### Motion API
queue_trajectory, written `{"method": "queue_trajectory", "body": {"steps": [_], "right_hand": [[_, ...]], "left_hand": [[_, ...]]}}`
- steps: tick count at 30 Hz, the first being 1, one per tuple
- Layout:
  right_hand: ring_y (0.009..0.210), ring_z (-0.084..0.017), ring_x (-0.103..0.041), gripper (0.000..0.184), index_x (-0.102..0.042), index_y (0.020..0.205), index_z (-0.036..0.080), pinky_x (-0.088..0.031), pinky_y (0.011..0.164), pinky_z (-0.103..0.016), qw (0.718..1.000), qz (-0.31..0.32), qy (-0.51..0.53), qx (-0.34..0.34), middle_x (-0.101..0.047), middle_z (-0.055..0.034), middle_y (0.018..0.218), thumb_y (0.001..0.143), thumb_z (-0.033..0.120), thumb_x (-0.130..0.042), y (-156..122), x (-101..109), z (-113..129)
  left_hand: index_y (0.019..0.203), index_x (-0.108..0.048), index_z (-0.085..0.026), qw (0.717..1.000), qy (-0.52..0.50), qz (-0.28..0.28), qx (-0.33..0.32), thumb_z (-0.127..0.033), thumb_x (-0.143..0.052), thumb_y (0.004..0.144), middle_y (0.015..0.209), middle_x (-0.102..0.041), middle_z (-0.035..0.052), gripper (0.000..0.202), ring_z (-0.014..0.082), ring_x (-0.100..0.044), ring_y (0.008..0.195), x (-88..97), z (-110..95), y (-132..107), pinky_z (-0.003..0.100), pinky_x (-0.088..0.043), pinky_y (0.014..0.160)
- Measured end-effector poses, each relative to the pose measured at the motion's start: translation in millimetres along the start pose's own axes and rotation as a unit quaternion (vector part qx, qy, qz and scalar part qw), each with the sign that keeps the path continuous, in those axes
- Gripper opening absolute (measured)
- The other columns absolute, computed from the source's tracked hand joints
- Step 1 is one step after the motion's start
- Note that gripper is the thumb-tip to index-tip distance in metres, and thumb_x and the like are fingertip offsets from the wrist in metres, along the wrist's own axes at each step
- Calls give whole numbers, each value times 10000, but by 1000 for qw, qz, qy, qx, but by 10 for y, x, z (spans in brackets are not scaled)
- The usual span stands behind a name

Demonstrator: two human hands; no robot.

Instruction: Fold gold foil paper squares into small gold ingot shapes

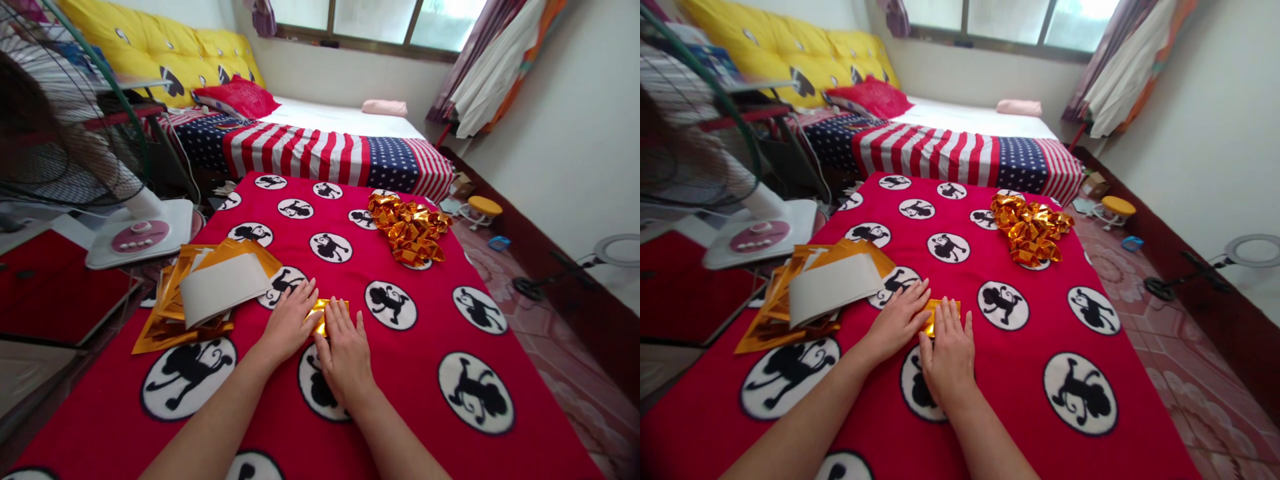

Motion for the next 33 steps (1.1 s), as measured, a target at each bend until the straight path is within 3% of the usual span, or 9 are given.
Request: {"method": "queue_trajectory", "body": {"steps": [4, 10, 15, 18, 21, 23, 25, 29, 33], "right_hand": [[1443, -239, -268, 527, -413, 1447, 142, -152, 1184, -486, 1000, 2, 1, -3, -313, -79, 1543, 968, 356, -372, -5, 6, -2], [1442, -230, -273, 512, -410, 1449, 160, -143, 1183, -489, 1000, -7, 29, -7, -329, -91, 1539, 967, 330, -383, -7, 7, -19], [1414, -236, -332, 466, -440, 1419, 193, -119, 1169, -561, 991, -31, 126, -15, -401, -97, 1506, 965, 279, -375, -5, 32, -104], [1367, -224, -402, 415, -501, 1342, 196, -169, 1166, -539, 967, -126, 216, -45, -443, -114, 1477, 949, 248, -378, 24, 172, -283], [1303, -235, -463, 427, -512, 1311, 173, -344, 1100, -457, 928, -216, 292, -85, -495, -145, 1411, 903, 293, -484, 100, 302, -511], [1122, -234, -590, 449, -546, 1267, 166, -476, 958, -392, 905, -206, 355, -115, -610, -139, 1247, 853, 338, -575, 207, 278, -629], [878, -210, -658, 400, -626, 1139, 159, -535, 781, -332, 884, -152, 420, -139, -695, -101, 1017, 804, 377, -642, 326, 187, -682], [650, -163, -624, 232, -695, 825, 152, -500, 602, -256, 860, -85, 482, -144, -689, -40, 733, 748, 370, -699, 453, 82, -651], [618, -146, -605, 196, -687, 759, 152, -476, 569, -233, 853, -86, 497, -134, -672, -26, 688, 750, 347, -692, 450, 70, -611]], "left_hand": [[1038, -708, -223, 990, -12, -92, 107, -358, -584, 862, 1155, -669, 77, 254, 238, -597, 1093, 206, 150, 77, 366, -452, 965], [773, -669, -225, 980, -1, -21, 200, -483, -677, 737, 754, -688, 38, 261, 230, -636, 744, 210, 276, 154, 306, -431, 659], [697, -642, -196, 975, -145, -44, 162, -367, -677, 732, 688, -668, 14, 178, 166, -599, 655, 171, 270, 225, 260, -386, 601], [707, -623, -183, 952, -259, -73, 146, -332, -686, 718, 680, -661, -2, 162, 139, -591, 626, 106, 309, 236, 242, -409, 605], [702, -600, -175, 924, -346, -94, 136, -311, -696, 709, 680, -652, -4, 167, 131, -593, 626, 54, 356, 225, 232, -425, 607], [698, -594, -170, 907, -389, -105, 124, -315, -701, 713, 682, -643, -1, 180, 127, -591, 631, 52, 372, 213, 224, -425, 600], [697, -594, -165, 896, -414, -111, 114, -324, -707, 718, 685, -636, 4, 196, 125, -589, 639, 65, 378, 203, 217, -420, 590], [721, -597, -160, 889, -430, -114, 106, -322, -714, 720, 692, -634, 4, 200, 119, -584, 635, 93, 379, 195, 207, -408, 576], [847, -672, -161, 904, -403, -92, 110, -328, -743, 692, 744, -678, 10, 239, 121, -576, 623, 94, 349, 191, 215, -418, 576]]}}
Point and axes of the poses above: each hand's wrist, its own y-axis towards the middle knuckle, its own x-axis out of the back of the hand, z = x × y, the point moved 8 cm from there along y, towards the middle knuckle
